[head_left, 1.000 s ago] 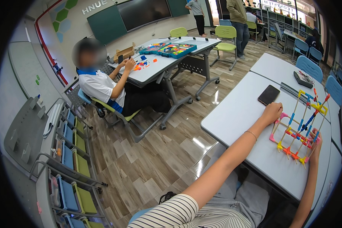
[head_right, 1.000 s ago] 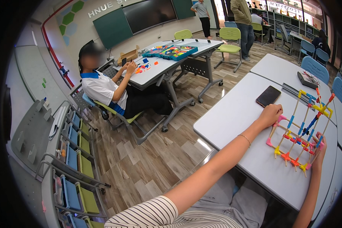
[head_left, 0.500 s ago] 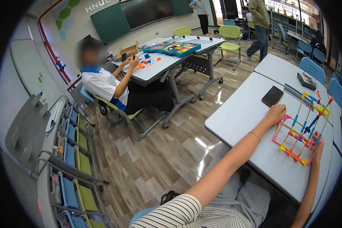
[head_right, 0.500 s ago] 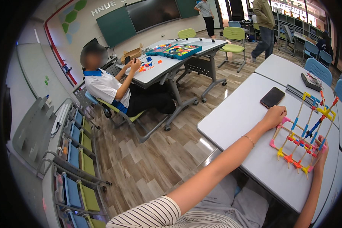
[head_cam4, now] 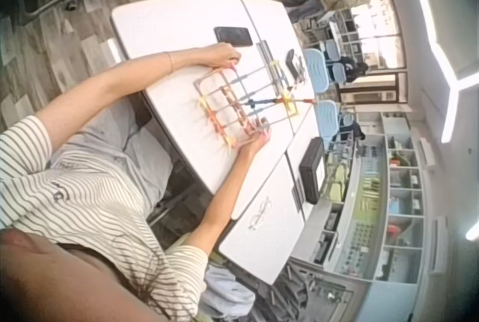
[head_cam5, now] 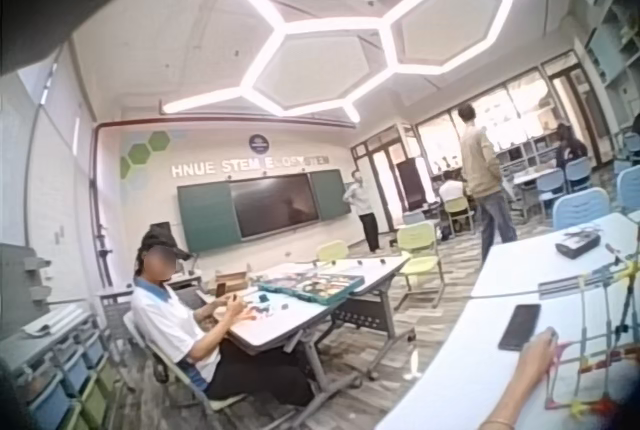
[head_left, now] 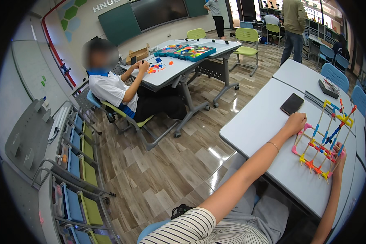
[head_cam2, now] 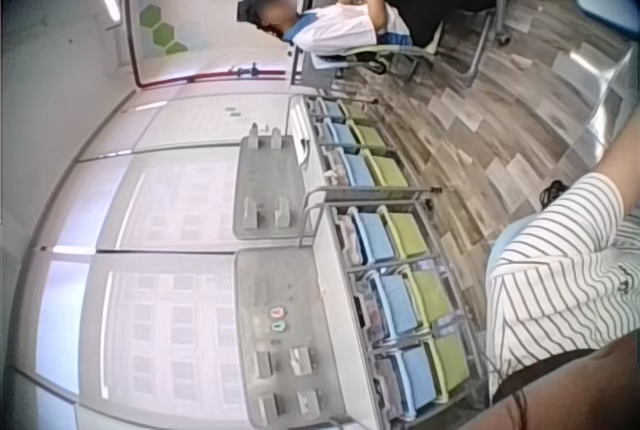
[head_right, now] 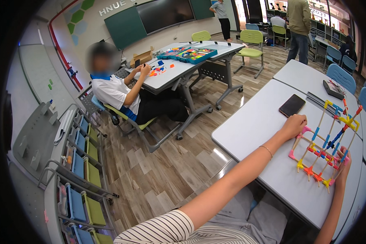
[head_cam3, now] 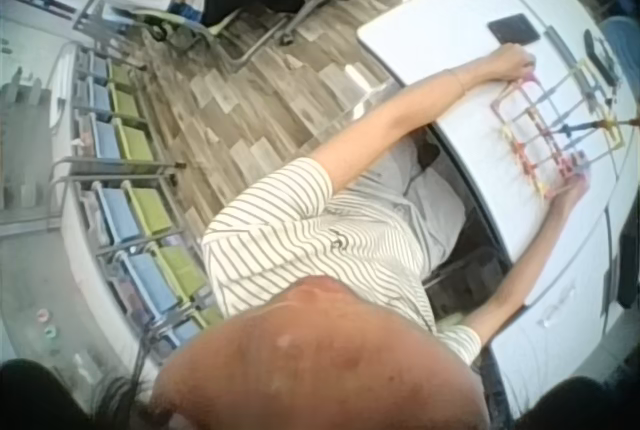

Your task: The person assembles a small rectangular frame using wooden sticks and pink plastic connectors. They then attach this frame to a larger, pre-assembled colorful structure made of sticks and connectors, creating a multi-level holder. The person adjusts the final assembly on the table.

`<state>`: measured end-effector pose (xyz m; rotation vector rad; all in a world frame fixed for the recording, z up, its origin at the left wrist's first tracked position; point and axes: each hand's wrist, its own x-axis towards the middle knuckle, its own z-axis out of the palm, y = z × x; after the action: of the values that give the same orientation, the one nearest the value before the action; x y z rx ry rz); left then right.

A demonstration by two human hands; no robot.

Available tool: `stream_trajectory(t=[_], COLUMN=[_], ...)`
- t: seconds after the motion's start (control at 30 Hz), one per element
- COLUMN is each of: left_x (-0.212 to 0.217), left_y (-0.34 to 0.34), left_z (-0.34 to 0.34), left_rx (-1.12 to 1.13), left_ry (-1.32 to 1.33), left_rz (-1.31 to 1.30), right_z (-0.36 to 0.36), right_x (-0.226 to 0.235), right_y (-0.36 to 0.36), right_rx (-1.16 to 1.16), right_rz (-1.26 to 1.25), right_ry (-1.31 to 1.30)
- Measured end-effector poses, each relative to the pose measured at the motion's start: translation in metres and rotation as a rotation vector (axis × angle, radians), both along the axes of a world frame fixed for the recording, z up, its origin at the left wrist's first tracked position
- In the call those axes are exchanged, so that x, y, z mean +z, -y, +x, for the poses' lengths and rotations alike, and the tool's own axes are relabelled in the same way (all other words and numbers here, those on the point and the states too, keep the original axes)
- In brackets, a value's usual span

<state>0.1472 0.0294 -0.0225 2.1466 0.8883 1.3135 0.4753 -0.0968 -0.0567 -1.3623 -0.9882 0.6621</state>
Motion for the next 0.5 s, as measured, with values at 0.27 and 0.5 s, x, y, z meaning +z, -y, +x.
stream_trajectory(t=[0.27,0.5], left_x=[-0.001,-0.001], left_y=[-0.001,0.000], left_z=[0.002,0.001], left_rx=[0.027,0.031], left_ry=[-0.014,-0.015], left_rz=[0.037,0.040], right_z=[-0.005,-0.006], right_x=[0.002,0.001], right_y=[0.005,0.004], right_rx=[-0.010,-0.018], right_rz=[0.010,0.014], right_ry=[-0.013,-0.005])
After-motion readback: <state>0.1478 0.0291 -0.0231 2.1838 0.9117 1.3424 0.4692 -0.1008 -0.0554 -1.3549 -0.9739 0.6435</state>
